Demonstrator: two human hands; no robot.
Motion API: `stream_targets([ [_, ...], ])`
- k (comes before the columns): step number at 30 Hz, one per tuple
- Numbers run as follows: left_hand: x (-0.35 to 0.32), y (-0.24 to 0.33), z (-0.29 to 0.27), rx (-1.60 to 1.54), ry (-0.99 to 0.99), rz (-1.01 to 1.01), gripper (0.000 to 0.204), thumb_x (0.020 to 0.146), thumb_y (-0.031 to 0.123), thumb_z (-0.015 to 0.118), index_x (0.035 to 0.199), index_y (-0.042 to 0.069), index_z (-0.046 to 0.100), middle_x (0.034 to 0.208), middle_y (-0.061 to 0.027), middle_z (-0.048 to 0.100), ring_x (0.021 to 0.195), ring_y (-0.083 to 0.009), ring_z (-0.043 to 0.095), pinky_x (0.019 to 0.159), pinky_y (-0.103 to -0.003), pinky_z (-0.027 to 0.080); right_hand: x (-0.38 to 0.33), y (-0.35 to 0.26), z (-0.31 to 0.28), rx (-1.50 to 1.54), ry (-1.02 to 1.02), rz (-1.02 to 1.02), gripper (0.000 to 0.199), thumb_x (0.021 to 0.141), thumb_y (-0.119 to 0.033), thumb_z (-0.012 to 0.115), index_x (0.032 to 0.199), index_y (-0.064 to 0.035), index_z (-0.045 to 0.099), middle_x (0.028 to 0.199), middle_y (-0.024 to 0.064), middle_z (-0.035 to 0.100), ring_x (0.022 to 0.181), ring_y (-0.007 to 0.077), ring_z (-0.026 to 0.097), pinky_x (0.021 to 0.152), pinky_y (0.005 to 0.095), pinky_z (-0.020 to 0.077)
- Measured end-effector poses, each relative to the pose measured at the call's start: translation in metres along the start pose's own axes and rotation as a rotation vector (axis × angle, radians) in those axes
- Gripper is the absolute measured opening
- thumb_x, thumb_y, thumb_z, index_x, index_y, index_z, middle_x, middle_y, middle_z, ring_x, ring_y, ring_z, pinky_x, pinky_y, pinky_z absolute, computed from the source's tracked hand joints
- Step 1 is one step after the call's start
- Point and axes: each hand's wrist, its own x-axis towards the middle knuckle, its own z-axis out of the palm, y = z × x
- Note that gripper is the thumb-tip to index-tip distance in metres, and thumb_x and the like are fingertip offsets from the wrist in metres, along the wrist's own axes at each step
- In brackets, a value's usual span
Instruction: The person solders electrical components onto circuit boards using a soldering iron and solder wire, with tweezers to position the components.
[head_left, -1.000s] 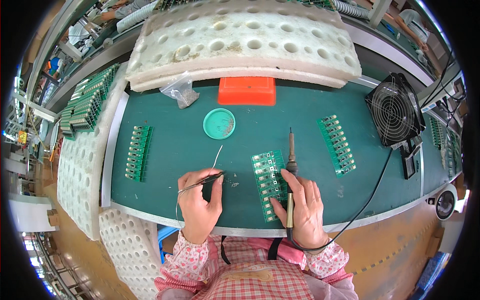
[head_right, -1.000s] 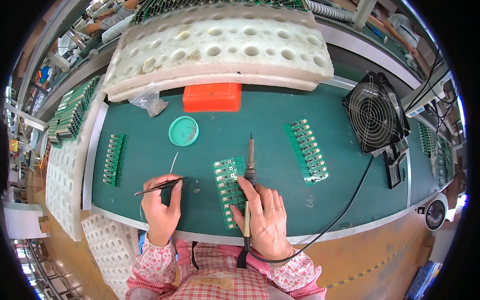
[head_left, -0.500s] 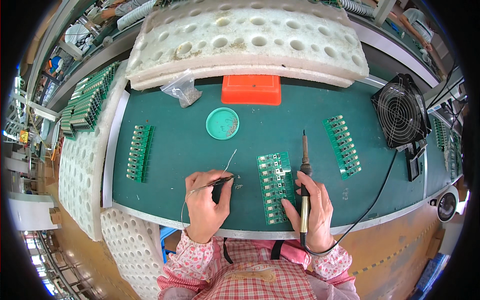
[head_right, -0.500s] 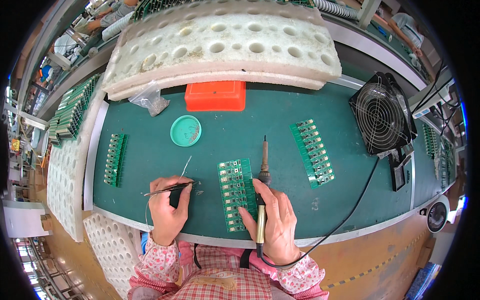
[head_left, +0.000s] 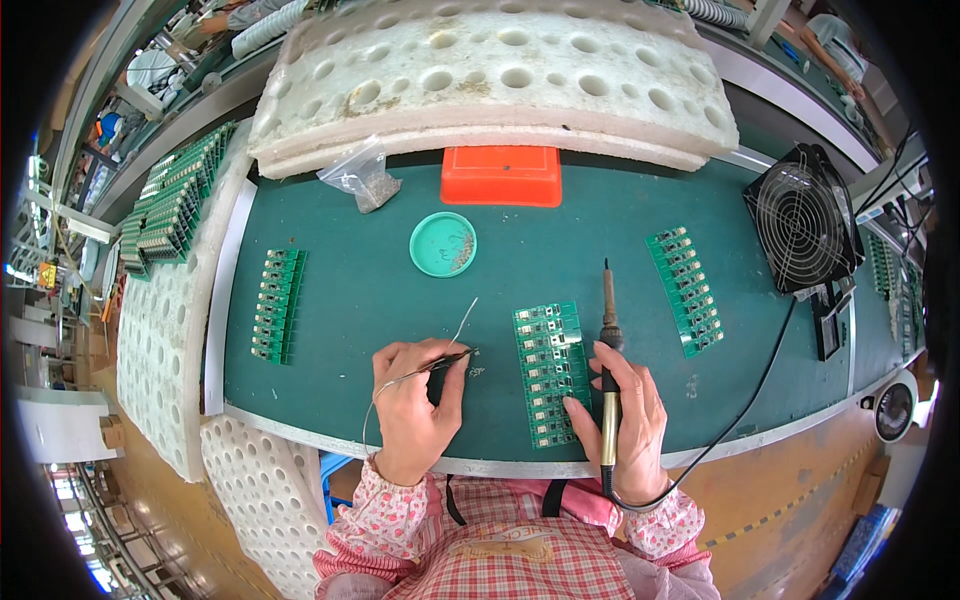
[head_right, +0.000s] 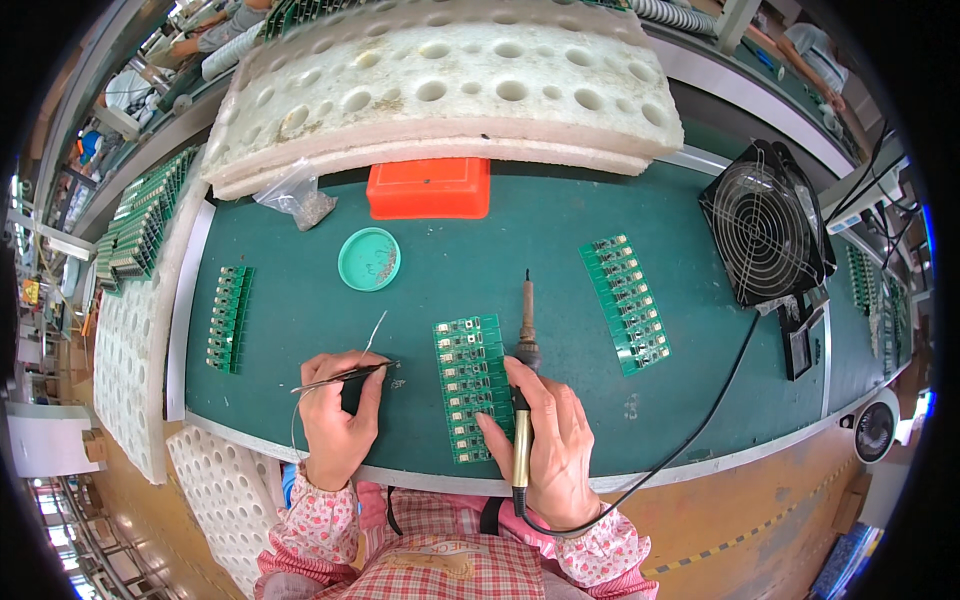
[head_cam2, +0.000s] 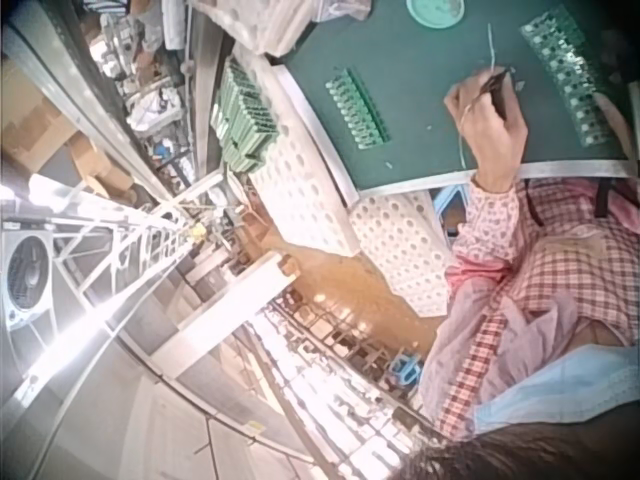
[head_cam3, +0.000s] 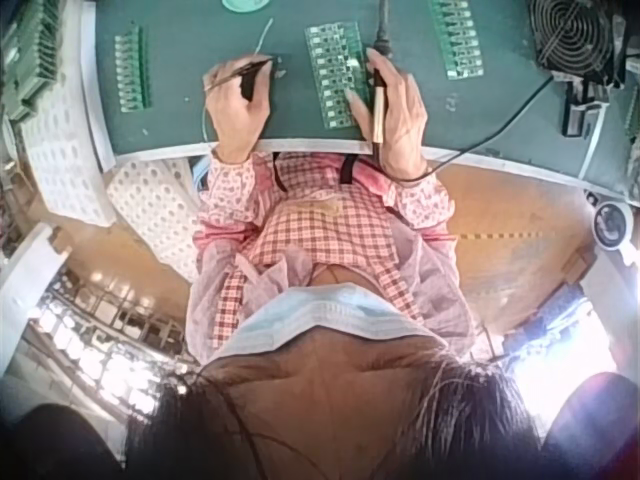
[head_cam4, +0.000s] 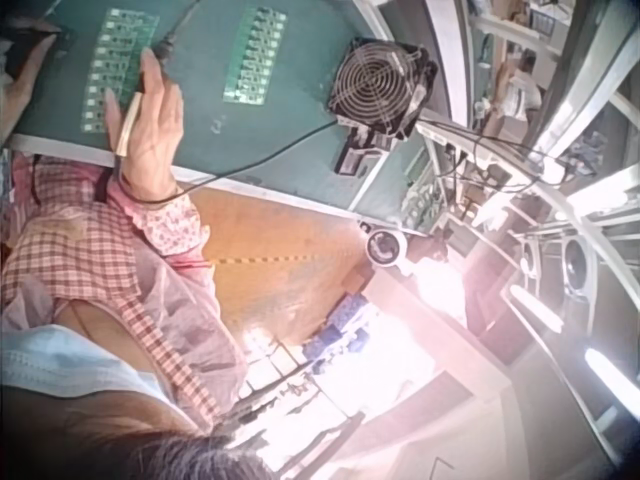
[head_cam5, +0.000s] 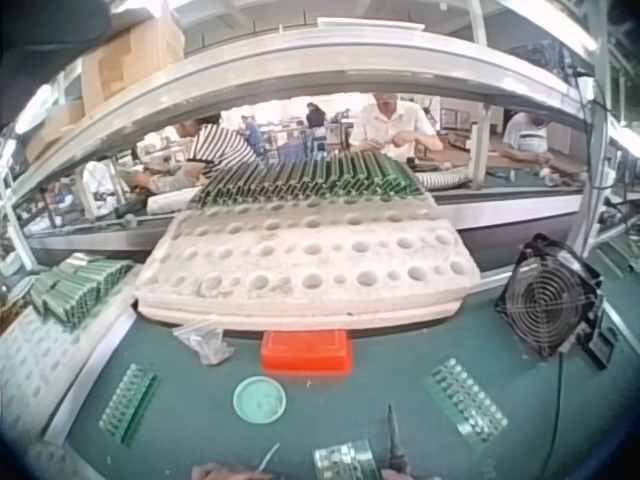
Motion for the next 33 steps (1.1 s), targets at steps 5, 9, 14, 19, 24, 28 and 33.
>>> stream_targets([
  [5, -0.0013, -0.001, -0.0002, 0.002, 0.0, -0.016, 0.019, 0.08, -0.001, 0.074, 0.096, 0.007, 0.068, 0.091, -0.0036, 0.072, 0.078, -0.0222, 0.065, 0.086, -0.037, 0.043, 0.0002, -0.0014, -0.0014, 0.027, -0.019, 0.03, 0.065, 0.076, -0.008, 0.082, 0.133, -0.0004, 0.053, 0.114, 0.0141, 0.065, 0.094, 0.03, 0.063, 0.081, 0.0403, 0.0541],
  [9, -0.001, -0.0011, -0.0001, 0.002, 0.005, -0.006, 0.019, 0.08, -0.001, 0.074, 0.096, 0.007, 0.068, 0.091, -0.0038, 0.072, 0.078, -0.0221, 0.065, 0.086, -0.037, 0.043, 0.0001, -0.0001, -0.0004, 0.025, -0.016, 0.026, 0.065, 0.076, -0.008, 0.082, 0.134, -0.001, 0.053, 0.113, 0.0143, 0.065, 0.093, 0.0302, 0.063, 0.081, 0.0403, 0.0541],
  [14, -0.001, -0.0016, 0.0002, -0.005, 0.0, -0.015, 0.019, 0.08, -0.002, 0.074, 0.096, 0.007, 0.068, 0.091, -0.0036, 0.072, 0.078, -0.0222, 0.065, 0.086, -0.037, 0.043, 0.0006, -0.0006, -0.0013, 0.028, -0.017, 0.035, 0.065, 0.076, -0.008, 0.082, 0.134, -0.0011, 0.053, 0.111, 0.0147, 0.065, 0.093, 0.0306, 0.064, 0.081, 0.0403, 0.0541],
  [19, -0.0007, -0.001, 0.0002, -0.001, 0.008, 0.002, 0.018, 0.08, -0.002, 0.074, 0.094, 0.006, 0.068, 0.092, -0.003, 0.072, 0.078, -0.0221, 0.065, 0.086, -0.037, 0.043, 0.0001, 0.0003, -0.0003, 0.03, -0.01, 0.029, 0.065, 0.076, -0.007, 0.082, 0.134, -0.0008, 0.053, 0.11, 0.0149, 0.065, 0.092, 0.0305, 0.064, 0.08, 0.0407, 0.0541],
  [24, 0.0, -0.0003, -0.0002, 0.001, 0.003, 0.016, 0.017, 0.08, -0.002, 0.074, 0.093, 0.006, 0.068, 0.092, -0.0026, 0.072, 0.078, -0.0215, 0.065, 0.085, -0.037, 0.043, 0.0007, -0.0003, -0.0007, 0.024, -0.013, 0.028, 0.065, 0.076, -0.007, 0.082, 0.134, -0.0005, 0.053, 0.109, 0.0149, 0.066, 0.092, 0.0304, 0.064, 0.08, 0.0408, 0.0541],
  [28, -0.0006, -0.0009, 0.0009, 0.001, 0.01, 0.02, 0.017, 0.08, -0.003, 0.073, 0.093, 0.006, 0.068, 0.093, -0.0025, 0.072, 0.078, -0.0216, 0.065, 0.084, -0.037, 0.043, 0.0006, -0.0006, -0.0013, 0.029, -0.014, 0.03, 0.065, 0.076, -0.007, 0.081, 0.134, -0.0002, 0.053, 0.108, 0.0149, 0.066, 0.092, 0.0305, 0.064, 0.08, 0.0406, 0.0541],
  [33, -0.0005, 0.0036, 0.0007, -0.03, -0.004, 0.005, 0.017, 0.08, -0.003, 0.073, 0.094, 0.006, 0.069, 0.094, -0.0031, 0.072, 0.079, -0.0232, 0.065, 0.083, -0.036, 0.045, 0.0003, -0.0017, -0.0031, 0.078, 0.033, 0.067, 0.06, 0.077, -0.005, 0.081, 0.131, -0.0007, 0.055, 0.102, 0.0124, 0.067, 0.084, 0.0267, 0.064, 0.076, 0.0386, 0.0546],
])
